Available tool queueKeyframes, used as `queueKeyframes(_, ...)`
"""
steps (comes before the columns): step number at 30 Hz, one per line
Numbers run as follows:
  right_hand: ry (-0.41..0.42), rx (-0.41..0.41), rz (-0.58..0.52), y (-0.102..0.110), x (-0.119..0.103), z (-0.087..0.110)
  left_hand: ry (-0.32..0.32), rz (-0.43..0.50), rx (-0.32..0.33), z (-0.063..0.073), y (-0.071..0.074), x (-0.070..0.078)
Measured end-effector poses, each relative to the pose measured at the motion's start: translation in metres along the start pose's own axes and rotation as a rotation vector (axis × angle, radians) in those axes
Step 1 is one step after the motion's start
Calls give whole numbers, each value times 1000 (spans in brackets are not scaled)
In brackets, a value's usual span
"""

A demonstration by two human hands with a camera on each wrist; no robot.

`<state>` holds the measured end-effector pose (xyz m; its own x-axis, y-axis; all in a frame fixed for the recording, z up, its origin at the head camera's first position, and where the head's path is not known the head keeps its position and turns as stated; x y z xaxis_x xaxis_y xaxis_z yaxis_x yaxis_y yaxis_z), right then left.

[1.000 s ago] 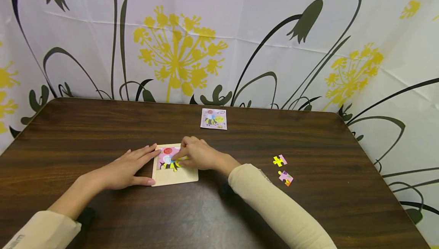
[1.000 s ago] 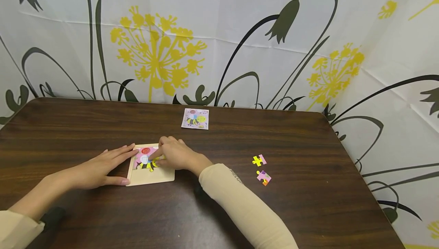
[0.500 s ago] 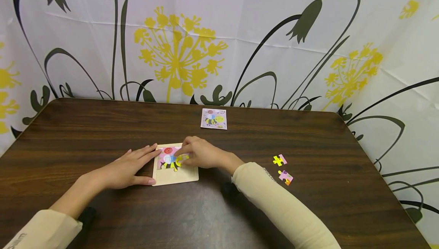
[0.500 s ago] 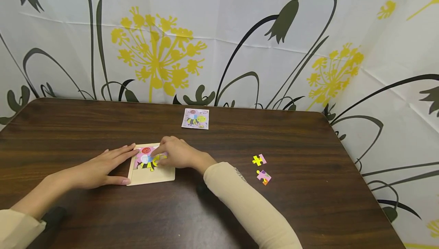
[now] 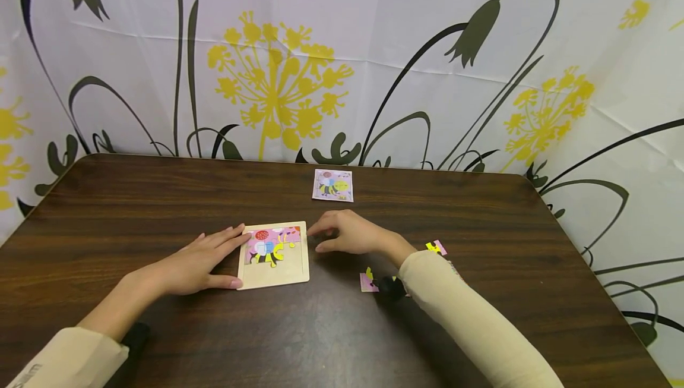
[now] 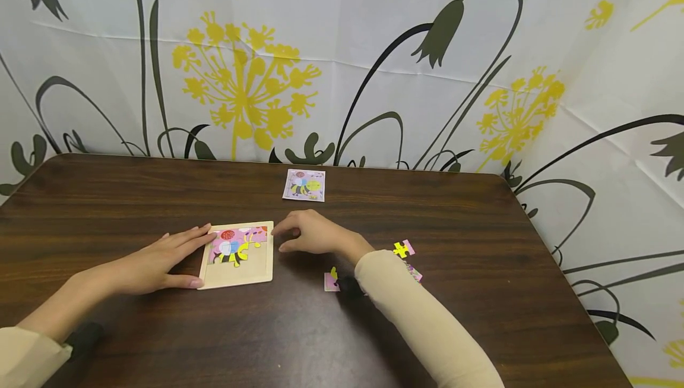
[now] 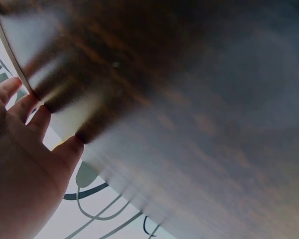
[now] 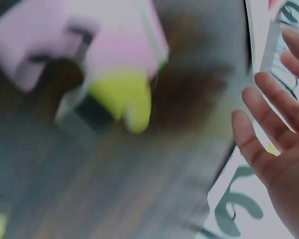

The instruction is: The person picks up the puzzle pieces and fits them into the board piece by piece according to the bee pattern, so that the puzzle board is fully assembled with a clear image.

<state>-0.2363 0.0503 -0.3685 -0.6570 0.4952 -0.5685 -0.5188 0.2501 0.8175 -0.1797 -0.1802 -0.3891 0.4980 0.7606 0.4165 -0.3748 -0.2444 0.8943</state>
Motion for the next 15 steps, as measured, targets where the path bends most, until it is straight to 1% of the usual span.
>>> queueKeyframes(4, -64, -23, -41, 11, 16, 18, -1, -4, 1, 0, 0, 0)
queueKeyframes(9, -148, -62, -53, 26, 32, 45, 0, -3, 1, 0, 0, 0)
queueKeyframes(12, -177, -69, -44, 34, 44, 63, 0, -1, -2, 0, 0, 0)
queueKeyframes(15, -224, -62, -44, 39, 58, 83, 1, 2, -2, 0, 0, 0)
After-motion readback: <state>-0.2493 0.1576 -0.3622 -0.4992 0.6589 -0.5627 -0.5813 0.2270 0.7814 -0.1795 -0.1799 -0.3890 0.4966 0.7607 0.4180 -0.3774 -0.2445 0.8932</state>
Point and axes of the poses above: each hand's wrist, its own z-axis away from the middle knuckle, its own y-axis out of the back of the hand, x = y × z, the point moved 5 cm from there along -z, towards the middle knuckle, and after that the axes turned 3 degrees about -x, right-handed, at the moved point
